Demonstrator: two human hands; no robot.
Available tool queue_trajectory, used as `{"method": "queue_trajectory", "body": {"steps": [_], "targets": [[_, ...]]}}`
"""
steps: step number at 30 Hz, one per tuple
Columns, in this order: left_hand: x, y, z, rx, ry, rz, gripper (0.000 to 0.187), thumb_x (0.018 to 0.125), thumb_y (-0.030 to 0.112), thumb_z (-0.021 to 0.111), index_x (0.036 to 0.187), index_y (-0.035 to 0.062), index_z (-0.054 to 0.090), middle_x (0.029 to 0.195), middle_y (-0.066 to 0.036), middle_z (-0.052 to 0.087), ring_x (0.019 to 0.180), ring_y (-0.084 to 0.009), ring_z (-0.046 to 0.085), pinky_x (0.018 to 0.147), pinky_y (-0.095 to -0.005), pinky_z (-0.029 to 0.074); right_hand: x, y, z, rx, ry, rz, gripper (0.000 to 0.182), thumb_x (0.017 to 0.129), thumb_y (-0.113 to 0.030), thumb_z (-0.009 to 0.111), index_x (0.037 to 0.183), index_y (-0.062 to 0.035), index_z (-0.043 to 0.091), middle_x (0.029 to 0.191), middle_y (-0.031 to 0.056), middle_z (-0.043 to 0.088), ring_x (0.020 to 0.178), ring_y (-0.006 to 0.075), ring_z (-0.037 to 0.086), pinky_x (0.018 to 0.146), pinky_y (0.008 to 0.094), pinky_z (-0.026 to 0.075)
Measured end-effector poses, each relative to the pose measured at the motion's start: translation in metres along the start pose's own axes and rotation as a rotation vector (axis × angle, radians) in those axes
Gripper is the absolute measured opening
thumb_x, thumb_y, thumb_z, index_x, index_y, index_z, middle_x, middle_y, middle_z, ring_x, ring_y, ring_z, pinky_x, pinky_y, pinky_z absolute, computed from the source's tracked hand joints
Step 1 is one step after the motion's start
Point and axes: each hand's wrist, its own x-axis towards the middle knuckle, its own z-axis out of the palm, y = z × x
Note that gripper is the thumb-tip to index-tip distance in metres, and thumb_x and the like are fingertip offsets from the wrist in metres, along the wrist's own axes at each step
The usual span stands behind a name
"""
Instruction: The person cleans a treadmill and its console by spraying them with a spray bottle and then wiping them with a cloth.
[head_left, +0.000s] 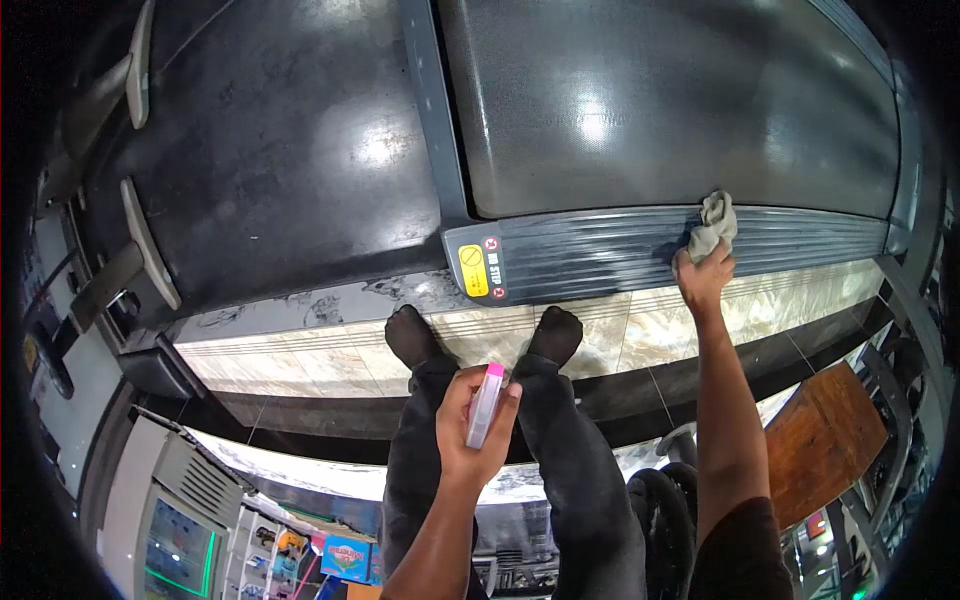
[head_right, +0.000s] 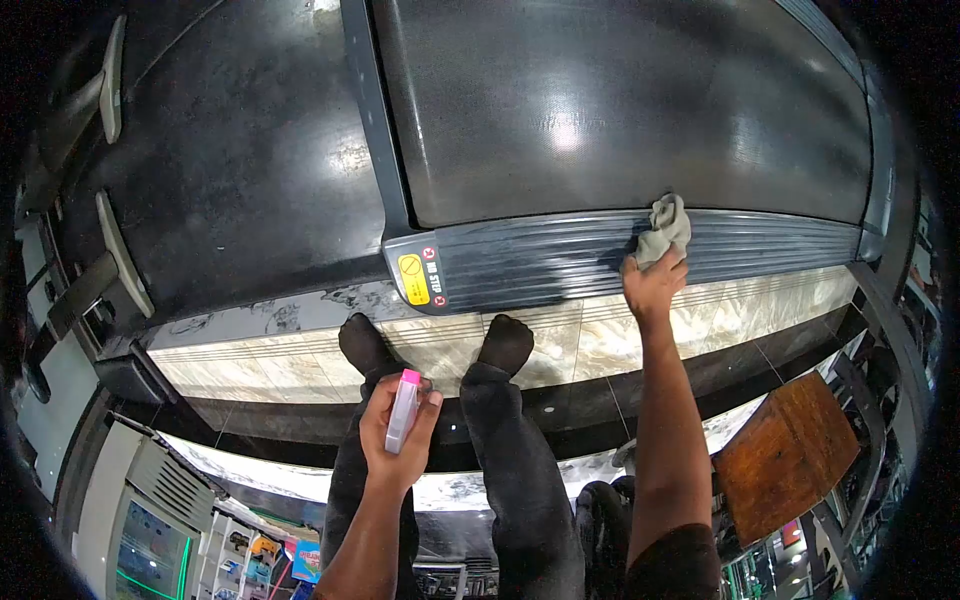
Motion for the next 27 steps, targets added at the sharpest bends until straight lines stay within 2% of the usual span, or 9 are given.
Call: {"method": "queue_trajectory", "body": {"steps": [4, 7, 13, 15, 19, 21, 22, 24, 27], "targets": [[0.000, 0.002, -0.002, 0.030, -0.010, 0.010, 0.021, 0.089, 0.009, 0.074, 0.105, 0.0068, 0.060, 0.097, 0.000, 0.064, 0.087, -0.0064, 0.059, 0.080, -0.0227, 0.048, -0.003, -0.033, -0.011, 0.435, -0.032, 0.024, 0.056, 0.085, -0.015, 0.063, 0.132, 0.0079, 0.045, 0.105, 0.0329, 0.060, 0.099, 0.0488, 0.060, 0.091, 0.0484, 0.049], [0.000, -0.002, -0.002, 0.030, -0.020, 0.079, 0.021, 0.089, 0.010, 0.074, 0.105, 0.0067, 0.060, 0.095, 0.000, 0.064, 0.086, -0.0064, 0.058, 0.079, -0.0225, 0.047, -0.034, -0.047, 0.001, 0.254, -0.109, 0.249, 0.050, 0.087, -0.011, 0.060, 0.131, 0.0085, 0.048, 0.100, 0.0289, 0.066, 0.093, 0.0457, 0.065, 0.084, 0.0460, 0.053], [0.003, 0.011, 0.003, 0.056, -0.043, 0.059, 0.022, 0.089, 0.010, 0.074, 0.106, 0.0059, 0.061, 0.094, 0.000, 0.065, 0.084, -0.0061, 0.059, 0.077, -0.0223, 0.047, -0.113, -0.110, -0.017, 0.277, -0.500, -0.253, 0.086, 0.075, -0.006, 0.067, 0.152, -0.0015, 0.029, 0.106, 0.0286, 0.064, 0.085, 0.0418, 0.068, 0.076, 0.0478, 0.056], [0.002, 0.014, 0.006, 0.040, -0.054, 0.049, 0.022, 0.089, 0.010, 0.074, 0.106, 0.0058, 0.061, 0.094, 0.000, 0.064, 0.083, -0.0058, 0.059, 0.077, -0.0221, 0.047, -0.108, -0.134, -0.048, 0.138, -0.830, -0.281, 0.078, 0.079, -0.007, 0.061, 0.151, -0.0028, 0.031, 0.113, 0.0271, 0.061, 0.091, 0.0411, 0.068, 0.079, 0.0482, 0.056], [0.001, 0.013, 0.006, 0.007, -0.050, 0.043, 0.022, 0.089, 0.010, 0.074, 0.106, 0.0055, 0.061, 0.094, 0.000, 0.064, 0.083, -0.0057, 0.058, 0.076, -0.0219, 0.047, -0.078, -0.094, -0.042, 0.035, -0.834, -0.522, 0.072, 0.081, -0.012, 0.060, 0.149, -0.0066, 0.035, 0.113, 0.0233, 0.063, 0.092, 0.0386, 0.068, 0.078, 0.0475, 0.057], [0.003, 0.010, 0.001, -0.007, -0.039, 0.037, 0.022, 0.089, 0.010, 0.074, 0.106, 0.0053, 0.061, 0.094, 0.000, 0.064, 0.083, -0.0058, 0.058, 0.076, -0.0220, 0.047, -0.053, -0.027, -0.022, -0.009, -0.652, -0.355, 0.069, 0.083, -0.014, 0.059, 0.147, -0.0035, 0.036, 0.113, 0.0234, 0.064, 0.093, 0.0388, 0.067, 0.079, 0.0481, 0.056], [0.004, 0.009, -0.002, -0.001, -0.035, 0.030, 0.022, 0.089, 0.010, 0.075, 0.106, 0.0052, 0.061, 0.094, 0.000, 0.064, 0.084, -0.0058, 0.058, 0.076, -0.0220, 0.047, -0.034, 0.007, -0.021, 0.202, -0.241, -0.414, 0.064, 0.084, -0.015, 0.058, 0.144, 0.0015, 0.039, 0.115, 0.0255, 0.064, 0.094, 0.0422, 0.066, 0.080, 0.0483, 0.055], [0.003, 0.007, -0.008, 0.010, -0.025, 0.035, 0.022, 0.089, 0.009, 0.075, 0.106, 0.0050, 0.061, 0.094, 0.000, 0.064, 0.084, -0.0058, 0.058, 0.077, -0.0221, 0.047, 0.011, 0.045, -0.037, 0.148, -0.161, 0.038, 0.061, 0.085, -0.021, 0.062, 0.136, 0.0064, 0.046, 0.117, 0.0292, 0.064, 0.099, 0.0474, 0.064, 0.083, 0.0487, 0.054], [0.005, 0.011, -0.014, 0.025, -0.007, 0.064, 0.022, 0.089, 0.009, 0.074, 0.106, 0.0047, 0.061, 0.094, 0.000, 0.064, 0.085, -0.0059, 0.058, 0.077, -0.0222, 0.047, 0.044, 0.059, -0.065, 0.271, -0.239, 0.313, 0.053, 0.088, -0.033, 0.061, 0.123, 0.0072, 0.057, 0.107, 0.0302, 0.067, 0.099, 0.0469, 0.066, 0.084, 0.0488, 0.053]]}}
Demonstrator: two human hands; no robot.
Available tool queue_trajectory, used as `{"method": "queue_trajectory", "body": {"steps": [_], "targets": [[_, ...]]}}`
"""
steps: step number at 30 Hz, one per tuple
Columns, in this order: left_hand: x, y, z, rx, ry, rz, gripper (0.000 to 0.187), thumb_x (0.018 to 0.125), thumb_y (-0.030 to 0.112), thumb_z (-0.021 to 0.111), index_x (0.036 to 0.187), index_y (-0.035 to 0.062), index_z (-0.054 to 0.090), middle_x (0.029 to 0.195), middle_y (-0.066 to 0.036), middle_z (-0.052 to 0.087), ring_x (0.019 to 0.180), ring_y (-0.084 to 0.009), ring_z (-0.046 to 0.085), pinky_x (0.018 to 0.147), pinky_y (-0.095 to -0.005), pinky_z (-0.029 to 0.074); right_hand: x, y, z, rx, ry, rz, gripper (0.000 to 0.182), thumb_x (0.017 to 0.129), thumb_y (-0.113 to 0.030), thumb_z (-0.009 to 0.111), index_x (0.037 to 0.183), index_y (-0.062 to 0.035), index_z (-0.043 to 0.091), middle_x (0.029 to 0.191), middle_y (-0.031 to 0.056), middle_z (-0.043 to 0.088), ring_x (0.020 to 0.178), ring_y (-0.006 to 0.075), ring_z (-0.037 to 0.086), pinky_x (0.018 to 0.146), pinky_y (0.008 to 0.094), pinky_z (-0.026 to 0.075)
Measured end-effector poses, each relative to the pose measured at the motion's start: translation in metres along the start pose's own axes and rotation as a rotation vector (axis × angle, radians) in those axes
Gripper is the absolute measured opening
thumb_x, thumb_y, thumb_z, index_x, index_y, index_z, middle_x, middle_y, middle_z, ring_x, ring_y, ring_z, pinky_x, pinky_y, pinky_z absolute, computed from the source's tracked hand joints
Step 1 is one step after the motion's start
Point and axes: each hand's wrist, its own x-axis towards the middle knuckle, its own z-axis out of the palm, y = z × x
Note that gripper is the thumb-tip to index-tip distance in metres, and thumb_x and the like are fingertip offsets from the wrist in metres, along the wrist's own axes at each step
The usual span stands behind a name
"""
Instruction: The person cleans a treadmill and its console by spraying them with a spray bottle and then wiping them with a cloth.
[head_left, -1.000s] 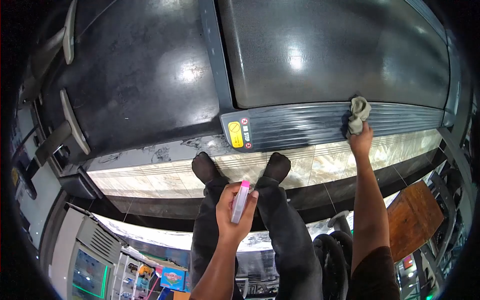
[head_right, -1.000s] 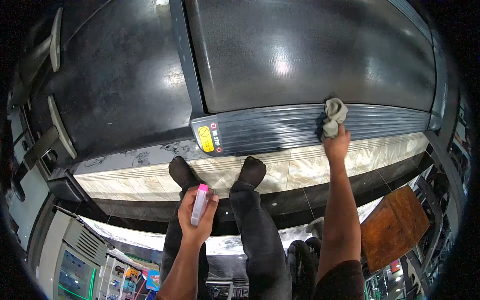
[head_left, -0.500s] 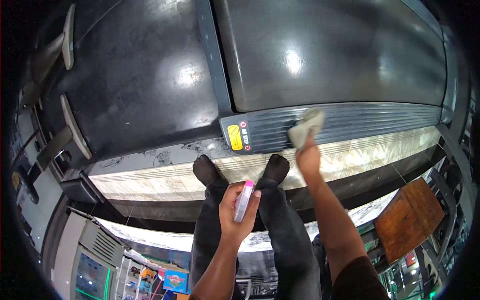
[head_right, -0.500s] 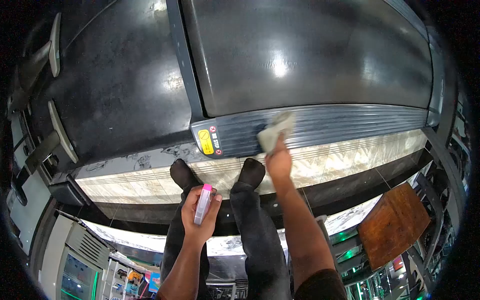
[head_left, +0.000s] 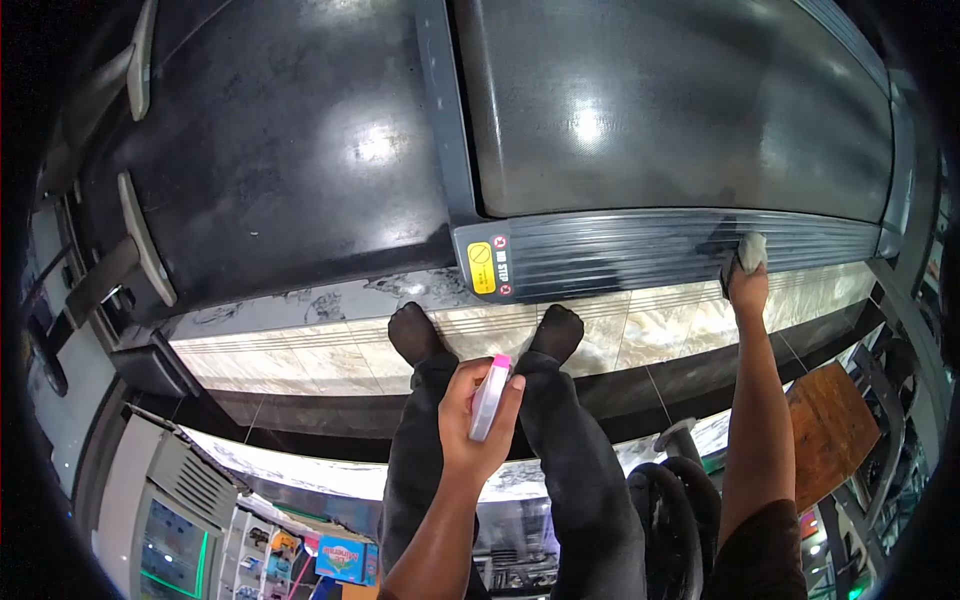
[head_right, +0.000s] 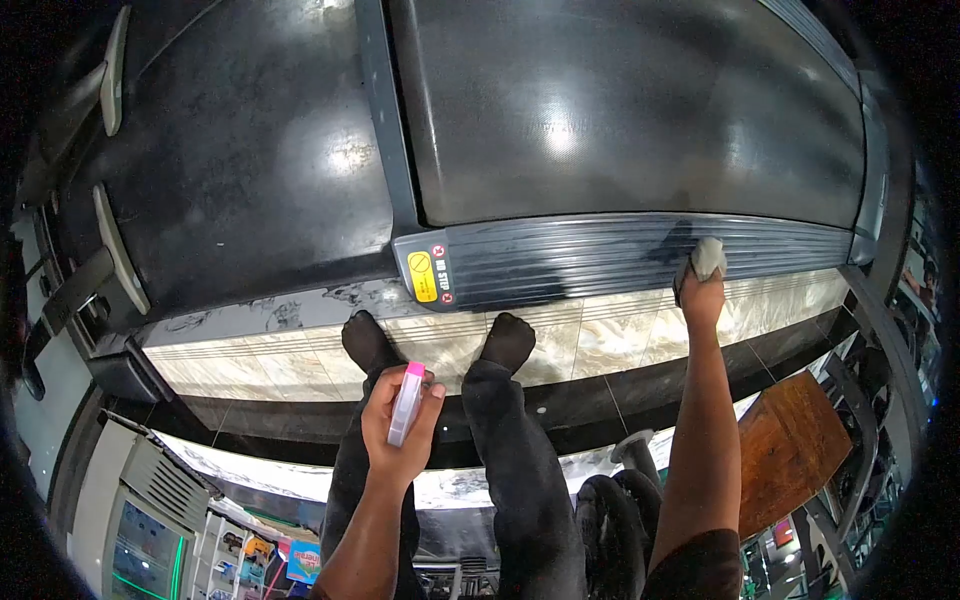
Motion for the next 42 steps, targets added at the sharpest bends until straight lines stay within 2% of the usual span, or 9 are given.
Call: {"method": "queue_trajectory", "body": {"steps": [7, 10, 15, 17, 21, 23, 26, 33, 42], "targets": [[0.004, -0.004, -0.002, -0.100, 0.013, 0.050, 0.019, 0.089, 0.006, 0.073, 0.103, 0.0025, 0.059, 0.091, -0.001, 0.060, 0.079, -0.0052, 0.055, 0.071, -0.0215, 0.045, -0.116, -0.054, 0.157, 0.078, 0.149, -0.475, 0.064, 0.078, -0.010, 0.063, 0.136, 0.0097, 0.046, 0.095, 0.0304, 0.068, 0.087, 0.0470, 0.067, 0.077, 0.0457, 0.056], [0.007, 0.003, -0.007, -0.136, 0.040, 0.083, 0.019, 0.089, 0.005, 0.072, 0.102, 0.0010, 0.059, 0.089, -0.002, 0.058, 0.076, -0.0045, 0.053, 0.068, -0.0207, 0.044, -0.211, -0.154, 0.132, 0.192, -0.334, -0.177, 0.072, 0.075, -0.007, 0.064, 0.144, -0.0028, 0.043, 0.102, 0.0307, 0.067, 0.089, 0.0453, 0.067, 0.083, 0.0503, 0.054], [0.013, 0.014, -0.036, -0.153, 0.058, 0.033, 0.018, 0.089, 0.002, 0.071, 0.103, 0.0035, 0.060, 0.095, -0.001, 0.061, 0.085, -0.0062, 0.057, 0.076, -0.0219, 0.047, -0.245, -0.179, 0.107, -0.116, -0.973, -0.754, 0.076, 0.070, -0.009, 0.070, 0.143, -0.0084, 0.046, 0.113, 0.0253, 0.066, 0.102, 0.0400, 0.067, 0.088, 0.0472, 0.054], [0.016, 0.011, -0.046, -0.187, 0.100, 0.006, 0.018, 0.089, 0.002, 0.071, 0.103, 0.0033, 0.060, 0.096, -0.001, 0.061, 0.085, -0.0062, 0.057, 0.075, -0.0217, 0.046, -0.218, -0.161, 0.107, -0.206, -0.869, -0.378, 0.072, 0.069, -0.006, 0.071, 0.137, -0.0058, 0.050, 0.117, 0.0239, 0.065, 0.109, 0.0402, 0.064, 0.093, 0.0450, 0.052], [0.021, 0.002, -0.057, -0.092, 0.100, 0.155, 0.019, 0.089, 0.001, 0.071, 0.104, 0.0020, 0.059, 0.096, -0.003, 0.061, 0.084, -0.0067, 0.058, 0.075, -0.0217, 0.046, -0.124, -0.087, 0.090, 0.125, -0.114, -0.462, 0.045, 0.083, -0.010, 0.064, 0.126, 0.0040, 0.055, 0.112, 0.0267, 0.066, 0.103, 0.0440, 0.065, 0.088, 0.0464, 0.052], [0.020, 0.007, -0.063, -0.118, 0.078, 0.147, 0.019, 0.089, 0.002, 0.071, 0.104, 0.0015, 0.059, 0.097, -0.003, 0.061, 0.085, -0.0072, 0.058, 0.075, -0.0218, 0.047, -0.096, -0.082, 0.084, 0.273, -0.156, -0.012, 0.042, 0.087, -0.018, 0.064, 0.122, 0.0041, 0.059, 0.104, 0.0247, 0.070, 0.101, 0.0413, 0.067, 0.087, 0.0450, 0.053], [0.023, 0.014, -0.068, -0.157, 0.074, 0.120, 0.019, 0.088, 0.005, 0.073, 0.101, 0.0005, 0.059, 0.097, -0.005, 0.061, 0.085, -0.0100, 0.059, 0.075, -0.0235, 0.047, -0.103, -0.069, 0.130, -0.220, 0.074, -0.203, 0.047, 0.084, -0.020, 0.067, 0.118, 0.0109, 0.058, 0.103, 0.0302, 0.068, 0.100, 0.0426, 0.067, 0.083, 0.0456, 0.054], [0.026, 0.015, -0.070, -0.129, 0.082, 0.175, 0.018, 0.089, 0.004, 0.072, 0.101, 0.0012, 0.058, 0.097, -0.003, 0.060, 0.083, -0.0080, 0.057, 0.074, -0.0222, 0.046, -0.270, -0.223, 0.163, 0.176, -0.361, -0.285, 0.041, 0.080, -0.020, 0.068, 0.116, -0.0021, 0.062, 0.091, 0.0260, 0.070, 0.092, 0.0434, 0.068, 0.079, 0.0483, 0.054], [0.032, 0.023, -0.062, -0.150, 0.045, 0.093, 0.018, 0.088, 0.007, 0.072, 0.099, -0.0010, 0.060, 0.088, -0.006, 0.062, 0.078, -0.0097, 0.058, 0.070, -0.0248, 0.047, -0.214, -0.165, 0.034, 0.260, -0.729, -0.274, 0.054, 0.080, -0.019, 0.072, 0.130, -0.0034, 0.057, 0.106, 0.0247, 0.070, 0.105, 0.0395, 0.067, 0.089, 0.0420, 0.055]]}}
